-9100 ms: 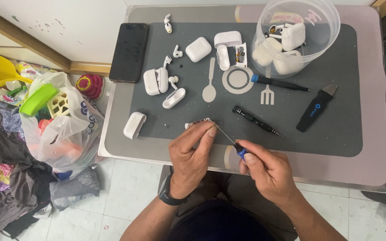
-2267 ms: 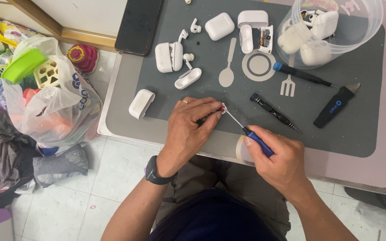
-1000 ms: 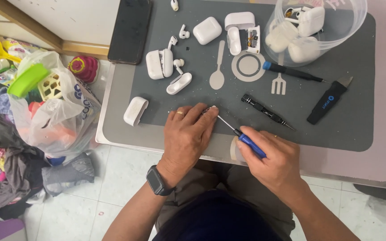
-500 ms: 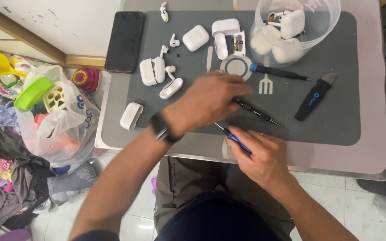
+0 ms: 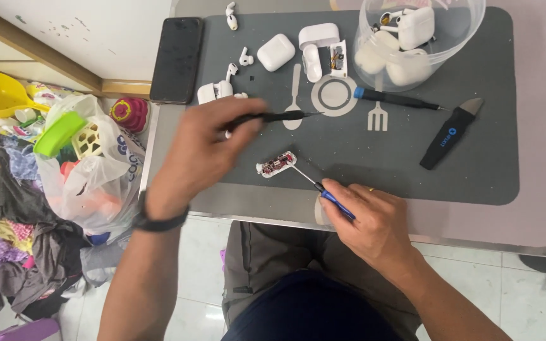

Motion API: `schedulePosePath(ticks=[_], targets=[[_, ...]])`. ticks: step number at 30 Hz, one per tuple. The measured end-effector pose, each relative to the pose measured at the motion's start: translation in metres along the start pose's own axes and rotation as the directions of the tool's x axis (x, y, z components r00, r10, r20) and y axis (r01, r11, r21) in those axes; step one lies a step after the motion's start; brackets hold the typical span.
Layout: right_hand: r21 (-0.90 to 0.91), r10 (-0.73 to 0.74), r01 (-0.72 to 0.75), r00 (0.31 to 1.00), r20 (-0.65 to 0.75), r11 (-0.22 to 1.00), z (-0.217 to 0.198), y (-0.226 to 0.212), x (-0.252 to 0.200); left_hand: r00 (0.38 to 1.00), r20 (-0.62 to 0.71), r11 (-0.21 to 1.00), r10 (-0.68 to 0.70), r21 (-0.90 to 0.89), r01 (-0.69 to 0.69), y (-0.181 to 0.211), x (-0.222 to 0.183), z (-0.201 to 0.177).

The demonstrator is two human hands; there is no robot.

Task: Repairing a small electronic device, specifically an earbud charging case, by aligning a circuit board and using a screwdriver.

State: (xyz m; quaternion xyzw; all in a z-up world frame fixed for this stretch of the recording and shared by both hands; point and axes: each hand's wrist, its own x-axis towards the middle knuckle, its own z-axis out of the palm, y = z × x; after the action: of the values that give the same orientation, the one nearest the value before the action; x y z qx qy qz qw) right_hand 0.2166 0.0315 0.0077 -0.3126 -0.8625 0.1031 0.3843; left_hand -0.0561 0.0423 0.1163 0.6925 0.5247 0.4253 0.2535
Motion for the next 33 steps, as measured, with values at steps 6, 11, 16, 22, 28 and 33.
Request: schedulePosePath(ticks=[6,11,16,22,28,33], targets=[[0.014,0.010,-0.010,1.000,0.004,1.000,0.001,0.002,-0.001,0.983,-0.075,0.968,-0.168,-0.202,0.150,0.010,-0.033,-0.004],[-0.034,0.002,-0.002,1.000,-0.013,0.999,-0.002,-0.004,0.005,0.986,-0.065,0.986,-0.153,-0.077,0.148,0.029,-0.029,-0.005],[-0.082,-0.006,0.004,0.999,-0.034,0.997,-0.002,-0.005,0.006,0.995,-0.065,0.975,-0.080,0.201,0.092,0.030,-0.028,0.001],[-0.095,-0.008,0.005,1.000,-0.026,0.996,-0.005,-0.007,0.008,0.997,-0.053,0.976,-0.060,0.208,0.070,0.022,-0.028,0.008],[-0.079,-0.018,0.016,1.000,-0.019,0.997,-0.004,-0.006,0.008,0.998,-0.049,0.971,-0.037,0.235,0.047,0.017,-0.028,0.010],[-0.085,-0.025,0.024,1.000,-0.017,0.996,-0.004,-0.005,0.008,0.997,-0.070,0.976,-0.016,0.214,0.031,0.018,-0.028,0.012]])
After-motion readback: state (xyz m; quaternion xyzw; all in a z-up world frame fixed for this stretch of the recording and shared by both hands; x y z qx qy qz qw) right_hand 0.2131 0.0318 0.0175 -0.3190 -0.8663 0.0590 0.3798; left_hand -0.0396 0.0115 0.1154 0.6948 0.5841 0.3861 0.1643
